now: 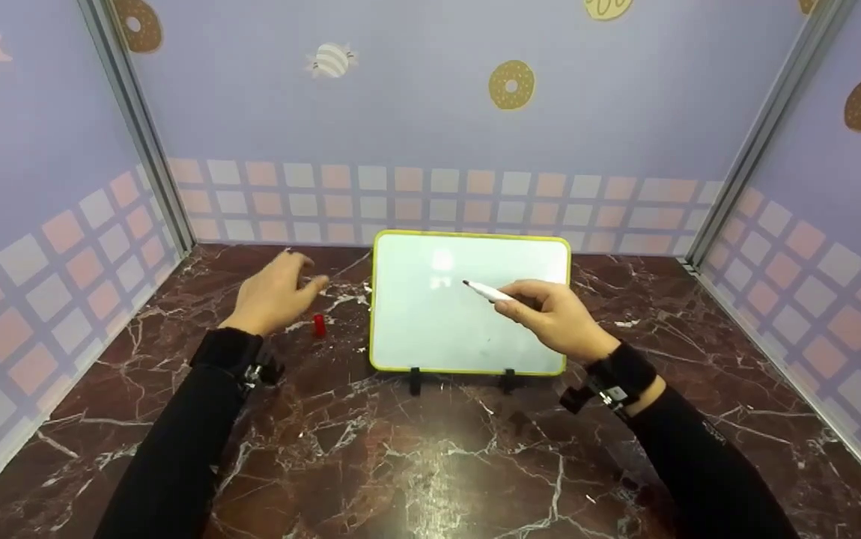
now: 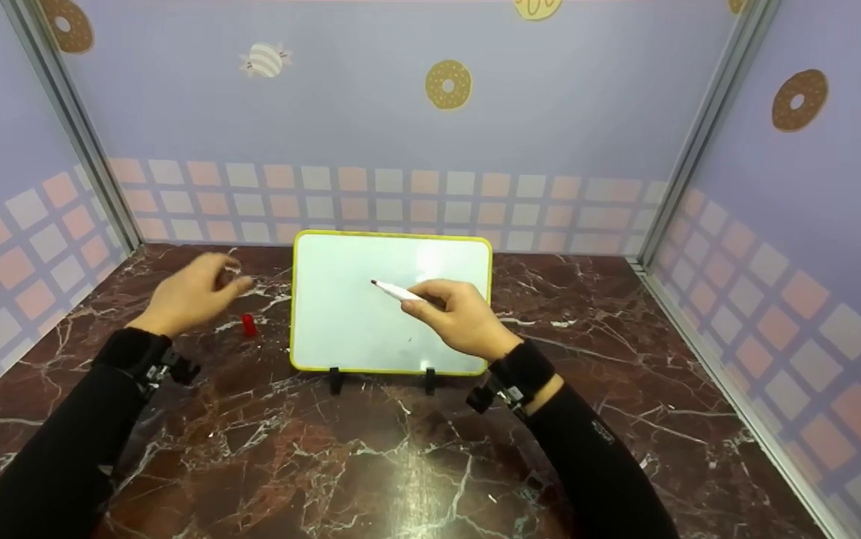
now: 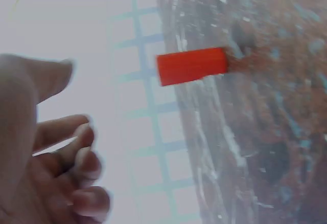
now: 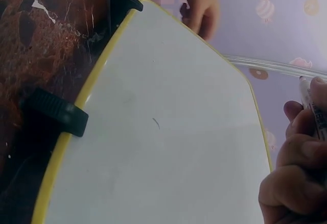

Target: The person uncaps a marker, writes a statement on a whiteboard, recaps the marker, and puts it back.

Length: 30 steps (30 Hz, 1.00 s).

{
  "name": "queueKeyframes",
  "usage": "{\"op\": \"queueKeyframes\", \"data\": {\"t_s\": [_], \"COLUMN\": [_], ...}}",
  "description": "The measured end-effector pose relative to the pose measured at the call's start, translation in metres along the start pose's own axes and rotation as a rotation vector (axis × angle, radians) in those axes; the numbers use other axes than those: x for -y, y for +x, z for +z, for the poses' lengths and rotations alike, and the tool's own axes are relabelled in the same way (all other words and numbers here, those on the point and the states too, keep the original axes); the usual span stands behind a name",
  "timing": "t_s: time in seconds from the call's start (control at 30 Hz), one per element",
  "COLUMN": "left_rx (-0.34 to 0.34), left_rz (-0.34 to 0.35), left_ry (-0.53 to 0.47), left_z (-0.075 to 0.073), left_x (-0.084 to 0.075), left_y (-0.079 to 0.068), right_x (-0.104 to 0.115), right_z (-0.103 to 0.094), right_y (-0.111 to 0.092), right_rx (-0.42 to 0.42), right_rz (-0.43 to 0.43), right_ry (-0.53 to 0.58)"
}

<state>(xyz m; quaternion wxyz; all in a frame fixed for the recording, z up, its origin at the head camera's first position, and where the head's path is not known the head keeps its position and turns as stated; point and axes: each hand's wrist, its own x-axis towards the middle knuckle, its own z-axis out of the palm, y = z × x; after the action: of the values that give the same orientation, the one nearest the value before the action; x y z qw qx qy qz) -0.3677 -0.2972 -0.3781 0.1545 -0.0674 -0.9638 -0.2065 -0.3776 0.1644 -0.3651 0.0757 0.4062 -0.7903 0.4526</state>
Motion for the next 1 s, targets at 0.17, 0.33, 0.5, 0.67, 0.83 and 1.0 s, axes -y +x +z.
{"op": "queueKeyframes", "data": {"t_s": [0.17, 0.33, 0.5, 0.67, 0.83, 1.0], "left_rx": [-0.224, -0.254, -0.226, -0.271, -0.272, -0.244], "left_rz": [0.090, 0.268, 0.470, 0.650, 0.746, 0.832], "left_ry": [-0.052, -0.112, -0.092, -0.009, 0.013, 0.038], "left_z": [-0.004, -0.003, 0.003, 0.012, 0.022, 0.032], "left_x": [-0.022, -0.051, -0.080, -0.099, -0.110, -0.117], "left_y": [0.003, 0.001, -0.005, -0.010, -0.016, -0.019], "right_x": [-0.001, 0.000, 0.001, 0.001, 0.001, 0.002], "right_z": [0.006, 0.012, 0.017, 0.024, 0.030, 0.034], "right_y": [0.003, 0.005, 0.005, 0.004, 0.003, 0.002], "right_rx": [0.019, 0.053, 0.087, 0.115, 0.144, 0.180], "right_rz": [-0.031, -0.060, -0.057, -0.054, -0.085, -0.111], "right_ry": [-0.015, -0.031, -0.035, -0.029, -0.020, -0.025]}}
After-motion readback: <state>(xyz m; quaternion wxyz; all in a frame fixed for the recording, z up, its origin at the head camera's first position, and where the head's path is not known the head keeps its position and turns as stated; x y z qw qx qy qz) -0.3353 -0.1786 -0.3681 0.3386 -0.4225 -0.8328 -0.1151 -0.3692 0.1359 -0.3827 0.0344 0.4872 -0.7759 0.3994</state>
